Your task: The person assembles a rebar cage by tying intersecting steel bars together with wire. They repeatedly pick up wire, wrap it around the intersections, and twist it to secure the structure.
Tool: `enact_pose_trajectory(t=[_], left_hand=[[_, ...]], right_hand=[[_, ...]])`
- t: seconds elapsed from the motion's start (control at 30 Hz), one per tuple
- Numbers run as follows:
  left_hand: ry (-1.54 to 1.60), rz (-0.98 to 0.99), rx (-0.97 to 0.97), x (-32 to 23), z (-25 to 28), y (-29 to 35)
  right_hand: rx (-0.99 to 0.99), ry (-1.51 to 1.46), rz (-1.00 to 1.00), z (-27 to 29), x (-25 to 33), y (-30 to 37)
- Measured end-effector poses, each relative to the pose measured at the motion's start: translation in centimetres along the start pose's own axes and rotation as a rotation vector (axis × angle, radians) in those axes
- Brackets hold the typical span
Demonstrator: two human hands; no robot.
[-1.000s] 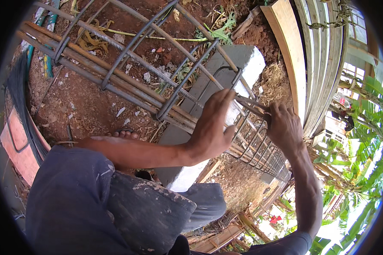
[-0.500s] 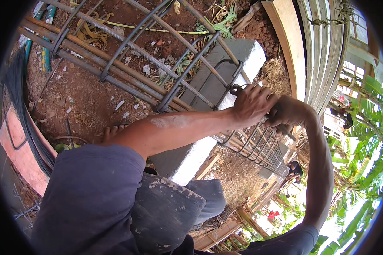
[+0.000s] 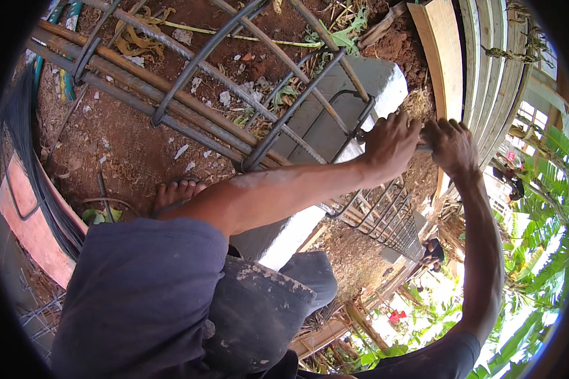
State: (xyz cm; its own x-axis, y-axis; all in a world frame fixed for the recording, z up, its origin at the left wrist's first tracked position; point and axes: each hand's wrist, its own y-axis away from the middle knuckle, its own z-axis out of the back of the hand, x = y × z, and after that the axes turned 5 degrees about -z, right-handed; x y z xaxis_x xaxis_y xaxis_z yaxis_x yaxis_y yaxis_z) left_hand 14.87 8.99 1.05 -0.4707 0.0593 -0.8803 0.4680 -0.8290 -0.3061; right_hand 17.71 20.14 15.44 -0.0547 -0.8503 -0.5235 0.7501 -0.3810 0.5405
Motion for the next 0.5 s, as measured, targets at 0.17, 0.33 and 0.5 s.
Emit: enact_pose_trajectory(t=[0.17,0.33,0.5], left_hand=[[0.010,-0.305,0.040,-1.7,0.9,5.4],[-0.023,-0.476,0.081,-0.7,1.7,7.4],[0.010,-0.596,0.077,0.1,2.2,7.3]], right_hand=[[0.735,-0.349,-0.087,0.3,3.5,4.4],[1.092,-1.453,-0.735,2.8,8.3,6.6],[1.039,-1.626,-0.671,0.8,9.9,8.5]])
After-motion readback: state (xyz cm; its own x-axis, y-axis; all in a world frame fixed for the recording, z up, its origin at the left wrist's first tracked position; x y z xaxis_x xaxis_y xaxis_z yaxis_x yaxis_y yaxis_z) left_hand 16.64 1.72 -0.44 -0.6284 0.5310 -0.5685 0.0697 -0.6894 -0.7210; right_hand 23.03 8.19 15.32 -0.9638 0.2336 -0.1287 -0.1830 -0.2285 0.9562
